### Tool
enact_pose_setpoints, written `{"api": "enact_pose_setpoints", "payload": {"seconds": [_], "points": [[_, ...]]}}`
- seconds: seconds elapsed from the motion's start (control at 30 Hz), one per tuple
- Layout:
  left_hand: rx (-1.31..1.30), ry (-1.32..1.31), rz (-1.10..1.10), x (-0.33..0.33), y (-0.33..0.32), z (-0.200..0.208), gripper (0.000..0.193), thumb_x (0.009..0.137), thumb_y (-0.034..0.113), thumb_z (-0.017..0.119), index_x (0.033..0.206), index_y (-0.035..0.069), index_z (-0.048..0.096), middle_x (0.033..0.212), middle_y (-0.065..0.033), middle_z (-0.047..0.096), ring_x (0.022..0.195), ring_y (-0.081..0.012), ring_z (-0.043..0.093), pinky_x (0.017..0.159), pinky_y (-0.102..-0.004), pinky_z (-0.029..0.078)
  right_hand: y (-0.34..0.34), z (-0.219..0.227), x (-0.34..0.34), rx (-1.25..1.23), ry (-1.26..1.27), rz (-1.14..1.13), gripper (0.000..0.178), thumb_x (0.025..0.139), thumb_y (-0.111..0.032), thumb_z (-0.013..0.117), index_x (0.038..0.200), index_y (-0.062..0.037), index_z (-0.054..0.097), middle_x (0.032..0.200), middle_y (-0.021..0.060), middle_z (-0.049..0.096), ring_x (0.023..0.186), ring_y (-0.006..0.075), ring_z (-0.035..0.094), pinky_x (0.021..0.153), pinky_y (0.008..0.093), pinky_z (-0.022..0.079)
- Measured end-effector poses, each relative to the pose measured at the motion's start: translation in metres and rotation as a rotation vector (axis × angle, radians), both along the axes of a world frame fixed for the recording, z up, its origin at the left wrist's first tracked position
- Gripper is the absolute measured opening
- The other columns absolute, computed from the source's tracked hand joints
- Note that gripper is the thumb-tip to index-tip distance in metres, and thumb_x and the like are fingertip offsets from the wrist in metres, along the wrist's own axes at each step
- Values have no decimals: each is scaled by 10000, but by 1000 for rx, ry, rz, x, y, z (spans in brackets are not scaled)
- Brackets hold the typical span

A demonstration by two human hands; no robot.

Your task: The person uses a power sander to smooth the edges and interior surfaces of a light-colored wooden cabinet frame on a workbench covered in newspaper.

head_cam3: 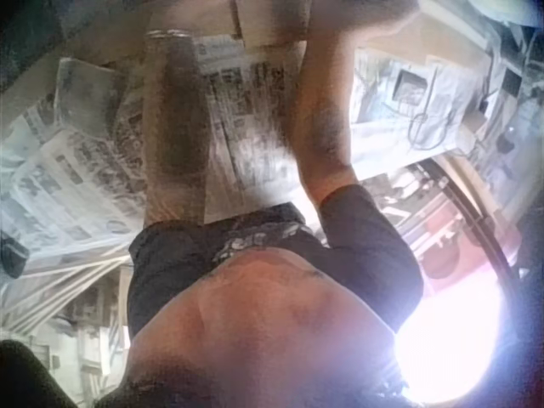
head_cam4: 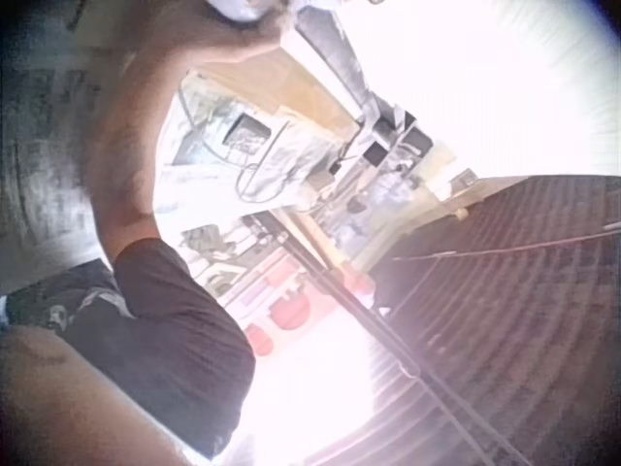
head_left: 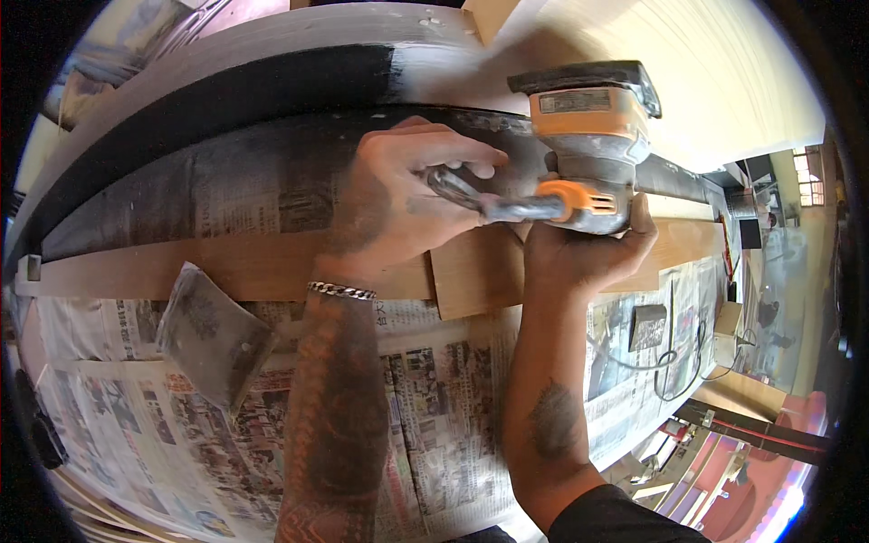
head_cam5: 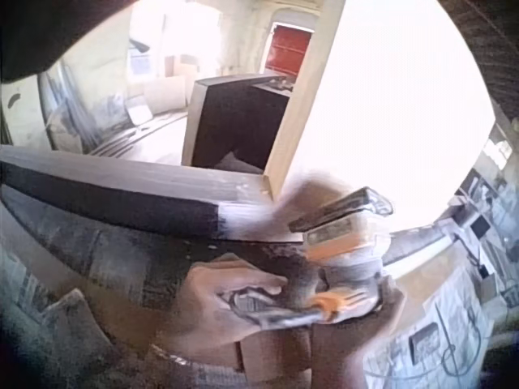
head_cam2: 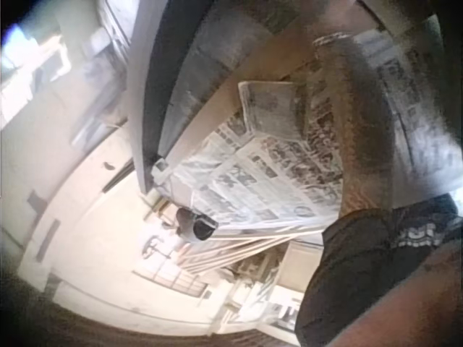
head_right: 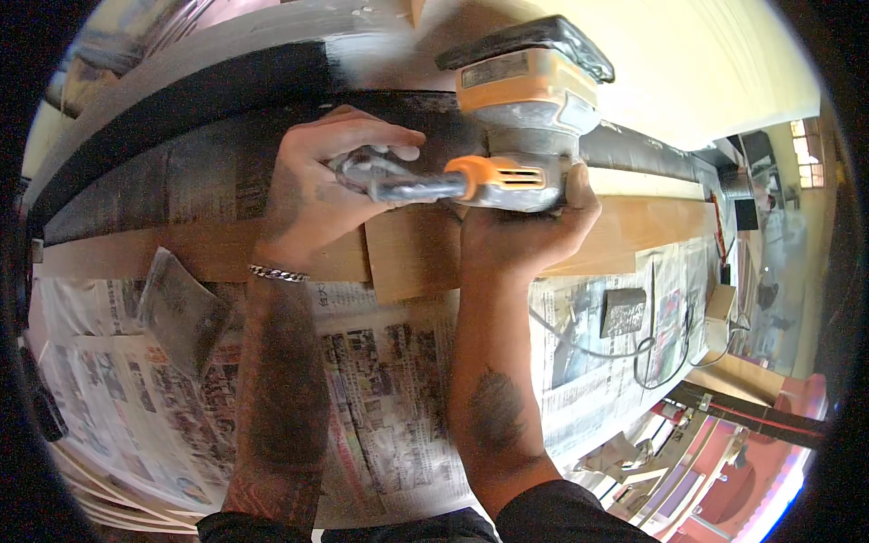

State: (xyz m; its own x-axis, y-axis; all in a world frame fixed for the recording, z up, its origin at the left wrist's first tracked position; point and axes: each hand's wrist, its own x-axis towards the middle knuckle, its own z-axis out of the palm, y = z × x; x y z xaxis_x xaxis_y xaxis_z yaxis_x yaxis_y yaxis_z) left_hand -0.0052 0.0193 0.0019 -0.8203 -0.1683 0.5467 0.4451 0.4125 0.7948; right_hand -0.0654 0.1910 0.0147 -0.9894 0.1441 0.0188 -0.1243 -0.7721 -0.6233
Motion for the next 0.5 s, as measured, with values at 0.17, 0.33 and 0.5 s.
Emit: {"api": "enact_pose_setpoints", "payload": {"seconds": [0.17,0.33,0.5], "points": [[57,-68,-91,2,2,7,354,676,89,935,991,42,779,1005,-72,762,914,-131,700,814,-278,574,-10,13,8,-100,-183,71,565,936,-549,524,1269,-96,583,1178,125,641,1007,322,619,869,496,522],[334,-241,-267,4,5,14,414,714,56,921,1076,-31,741,1045,-103,732,970,-155,687,884,-266,555,-21,12,21,-104,-289,261,585,970,-592,443,1253,-93,560,1145,124,633,1000,312,621,857,503,535],[449,-262,-263,13,-2,18,558,663,202,970,1138,2,756,1118,-109,697,994,-182,698,850,-278,558,-27,3,32,-285,-201,453,608,984,-564,517,1270,-30,569,1205,145,623,1082,291,630,978,428,561]]}}
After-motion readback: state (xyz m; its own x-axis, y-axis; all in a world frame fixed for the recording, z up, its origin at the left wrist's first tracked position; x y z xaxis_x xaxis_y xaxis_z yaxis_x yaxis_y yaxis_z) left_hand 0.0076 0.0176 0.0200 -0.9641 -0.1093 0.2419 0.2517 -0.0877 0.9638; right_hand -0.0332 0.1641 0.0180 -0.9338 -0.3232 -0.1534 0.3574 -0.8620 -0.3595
